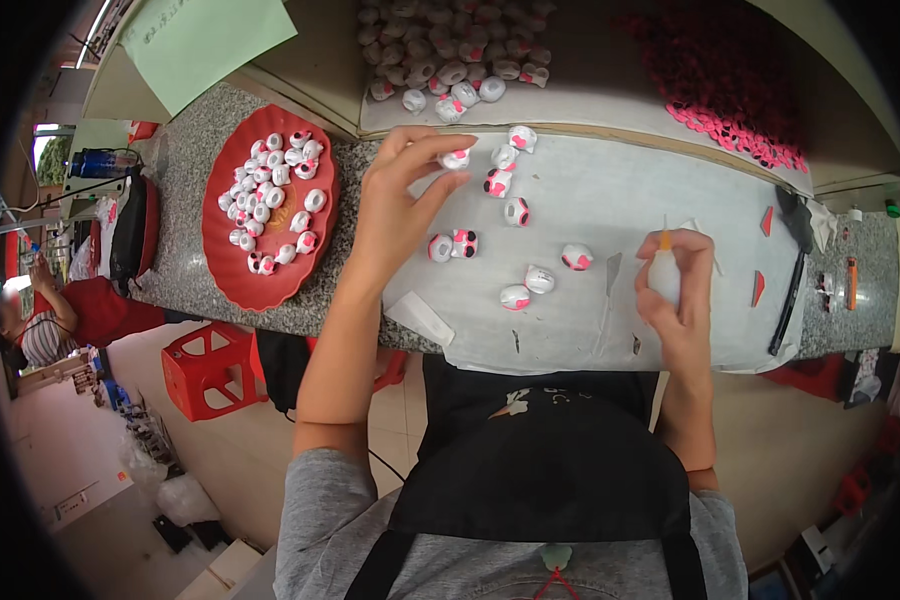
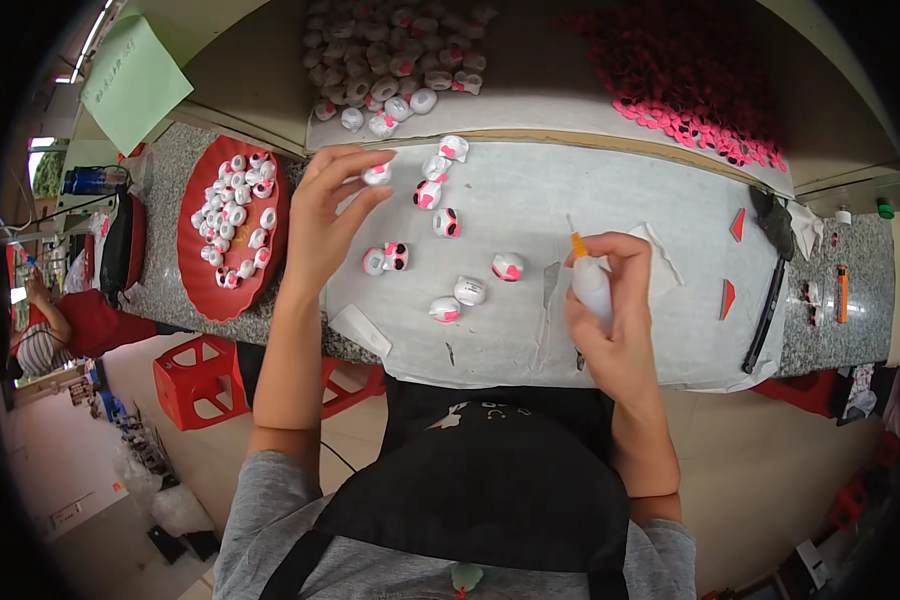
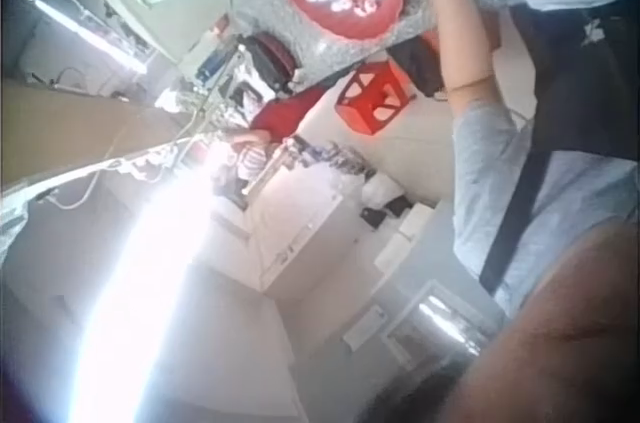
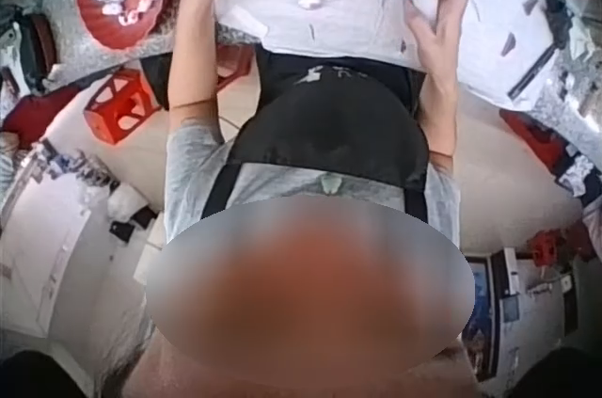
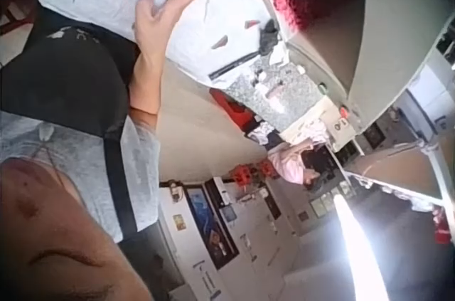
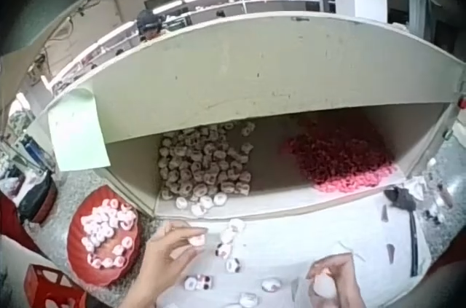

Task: Assembling toy components by applying glue and attaching small decorative pieces at a factory workbench.

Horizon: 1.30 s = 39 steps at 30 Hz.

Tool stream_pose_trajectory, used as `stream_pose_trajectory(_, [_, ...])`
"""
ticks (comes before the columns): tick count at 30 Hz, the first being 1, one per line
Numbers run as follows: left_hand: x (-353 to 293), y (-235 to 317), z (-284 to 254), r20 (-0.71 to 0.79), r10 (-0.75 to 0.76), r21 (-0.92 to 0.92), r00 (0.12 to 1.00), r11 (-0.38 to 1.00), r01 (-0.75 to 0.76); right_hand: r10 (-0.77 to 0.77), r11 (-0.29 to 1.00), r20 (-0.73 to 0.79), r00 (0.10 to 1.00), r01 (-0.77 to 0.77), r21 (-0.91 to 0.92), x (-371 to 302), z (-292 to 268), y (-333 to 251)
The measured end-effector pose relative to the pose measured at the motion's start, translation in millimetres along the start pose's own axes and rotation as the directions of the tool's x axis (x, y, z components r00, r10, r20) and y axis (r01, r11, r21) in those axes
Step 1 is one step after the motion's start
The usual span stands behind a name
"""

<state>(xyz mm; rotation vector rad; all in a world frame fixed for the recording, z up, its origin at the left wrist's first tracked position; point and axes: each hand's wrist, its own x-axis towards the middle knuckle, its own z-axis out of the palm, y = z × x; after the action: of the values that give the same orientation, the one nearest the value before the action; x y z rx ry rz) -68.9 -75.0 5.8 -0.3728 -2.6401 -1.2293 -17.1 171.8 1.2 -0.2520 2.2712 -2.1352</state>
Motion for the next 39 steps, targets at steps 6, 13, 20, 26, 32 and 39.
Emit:
stream_pose_trajectory(6, [-36, 52, 26, 0.176, -0.299, -0.782, 0.938, 0.537, 0.317, 0.036, 0.992, -0.022, 0.999, -0.033, 0.119, 3, -10, -24])
stream_pose_trajectory(13, [-52, 63, 59, 0.067, -0.184, -0.924, 0.981, 0.36, 0.131, -0.039, 0.908, -0.279, 0.959, 0.151, 0.391, -10, -12, -41])
stream_pose_trajectory(20, [-59, 74, 56, 0.026, -0.335, -0.959, 0.942, 0.258, 0.118, -0.422, 0.899, -0.217, 0.88, 0.437, 0.024, -21, -3, -37])
stream_pose_trajectory(26, [-61, 69, 57, -0.051, -0.183, -0.889, 0.982, 0.455, 0.039, -0.548, 0.835, -0.16, 0.821, 0.547, -0.053, -24, 9, -40])
stream_pose_trajectory(32, [-60, 74, 56, 0.029, -0.253, -0.945, 0.967, 0.307, 0.109, -0.551, 0.834, -0.166, 0.818, 0.546, -0.079, -29, 15, -38])
stream_pose_trajectory(39, [-60, 74, 57, 0.052, -0.249, -0.95, 0.967, 0.285, 0.124, -0.56, 0.823, -0.025, 0.828, 0.552, -0.132, -24, 11, -42])
